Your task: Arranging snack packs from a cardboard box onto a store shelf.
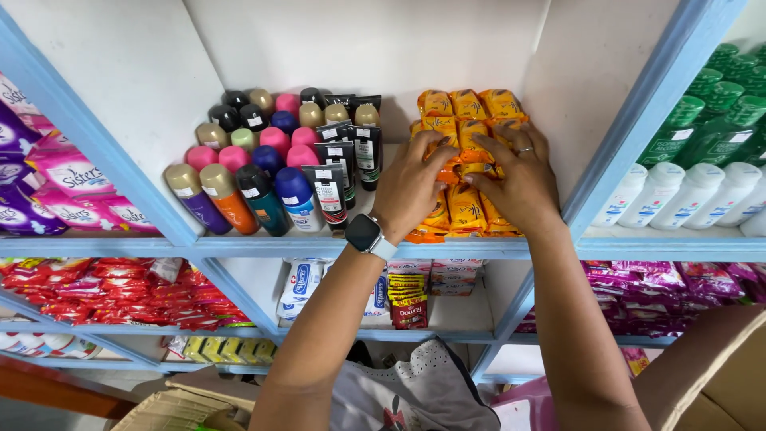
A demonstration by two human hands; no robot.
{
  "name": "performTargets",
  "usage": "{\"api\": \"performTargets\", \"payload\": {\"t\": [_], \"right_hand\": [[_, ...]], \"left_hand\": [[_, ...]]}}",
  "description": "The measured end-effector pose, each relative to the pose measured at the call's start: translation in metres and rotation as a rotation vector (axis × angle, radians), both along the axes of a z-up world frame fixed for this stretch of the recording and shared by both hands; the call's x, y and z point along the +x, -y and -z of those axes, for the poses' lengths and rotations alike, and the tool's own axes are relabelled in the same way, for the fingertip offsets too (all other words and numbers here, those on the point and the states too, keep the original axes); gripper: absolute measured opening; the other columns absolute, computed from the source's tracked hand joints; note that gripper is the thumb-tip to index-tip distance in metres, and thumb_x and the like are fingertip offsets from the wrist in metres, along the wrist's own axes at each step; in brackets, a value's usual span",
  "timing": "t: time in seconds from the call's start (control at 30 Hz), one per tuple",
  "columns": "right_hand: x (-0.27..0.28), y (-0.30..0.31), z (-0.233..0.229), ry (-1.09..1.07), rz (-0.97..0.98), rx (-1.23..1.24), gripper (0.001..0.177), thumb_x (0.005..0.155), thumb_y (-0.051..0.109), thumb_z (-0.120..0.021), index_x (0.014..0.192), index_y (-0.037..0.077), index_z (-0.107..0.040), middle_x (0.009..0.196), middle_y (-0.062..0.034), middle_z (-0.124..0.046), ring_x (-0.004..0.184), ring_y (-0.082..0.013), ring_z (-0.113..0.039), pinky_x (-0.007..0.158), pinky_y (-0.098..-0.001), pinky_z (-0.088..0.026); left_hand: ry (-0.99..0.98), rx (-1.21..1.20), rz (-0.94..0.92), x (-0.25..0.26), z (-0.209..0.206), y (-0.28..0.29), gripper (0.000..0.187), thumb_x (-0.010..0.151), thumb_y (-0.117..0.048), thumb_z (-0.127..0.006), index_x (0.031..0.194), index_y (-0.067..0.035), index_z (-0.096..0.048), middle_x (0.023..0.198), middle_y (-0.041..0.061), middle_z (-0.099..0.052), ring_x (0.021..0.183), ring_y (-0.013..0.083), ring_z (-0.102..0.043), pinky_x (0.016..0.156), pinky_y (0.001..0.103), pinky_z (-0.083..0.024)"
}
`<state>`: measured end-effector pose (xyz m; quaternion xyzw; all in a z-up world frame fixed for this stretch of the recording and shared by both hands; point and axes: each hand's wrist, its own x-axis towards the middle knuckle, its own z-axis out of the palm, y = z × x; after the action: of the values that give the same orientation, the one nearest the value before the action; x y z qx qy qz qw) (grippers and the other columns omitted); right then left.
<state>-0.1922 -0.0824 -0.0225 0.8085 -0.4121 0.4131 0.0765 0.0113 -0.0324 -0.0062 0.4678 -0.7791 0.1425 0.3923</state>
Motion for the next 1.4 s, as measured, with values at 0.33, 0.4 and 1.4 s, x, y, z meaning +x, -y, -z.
{"api": "performTargets", "payload": {"t": [0.33,0.4,1.4], "right_hand": [[-0.005,-0.002,0.010,0.095,-0.145,-0.148,0.054,0.091,0.020,-0.086,0.140,0.007,-0.067,0.144,-0.0164,-0.060,0.140,-0.0397,-0.049,0.119,-0.0497,-0.042],[0.004,-0.026,0.003,0.120,-0.147,-0.187,0.048,0.094,0.016,-0.085,0.137,0.006,-0.066,0.142,-0.0153,-0.060,0.138,-0.0374,-0.050,0.118,-0.0481,-0.043],[0.223,-0.366,0.231,-1.020,-1.409,0.810,0.059,0.092,0.058,-0.057,0.139,0.022,-0.060,0.131,-0.0107,-0.064,0.120,-0.0335,-0.060,0.100,-0.0460,-0.049]], "left_hand": [[0.010,-0.025,0.179,0.044,0.013,-0.137,0.041,0.098,-0.019,-0.070,0.138,-0.015,-0.062,0.155,0.009,-0.048,0.139,0.0307,-0.053,0.115,0.042,-0.049],[-0.029,0.091,0.176,0.062,0.023,-0.189,0.037,0.098,-0.021,-0.070,0.134,-0.014,-0.065,0.152,0.009,-0.051,0.137,0.0309,-0.055,0.112,0.043,-0.050],[-0.616,0.773,-1.692,0.311,0.316,-0.696,0.041,0.088,-0.021,-0.066,0.129,-0.014,-0.069,0.127,0.024,-0.063,0.112,0.0451,-0.063,0.097,0.052,-0.052]]}}
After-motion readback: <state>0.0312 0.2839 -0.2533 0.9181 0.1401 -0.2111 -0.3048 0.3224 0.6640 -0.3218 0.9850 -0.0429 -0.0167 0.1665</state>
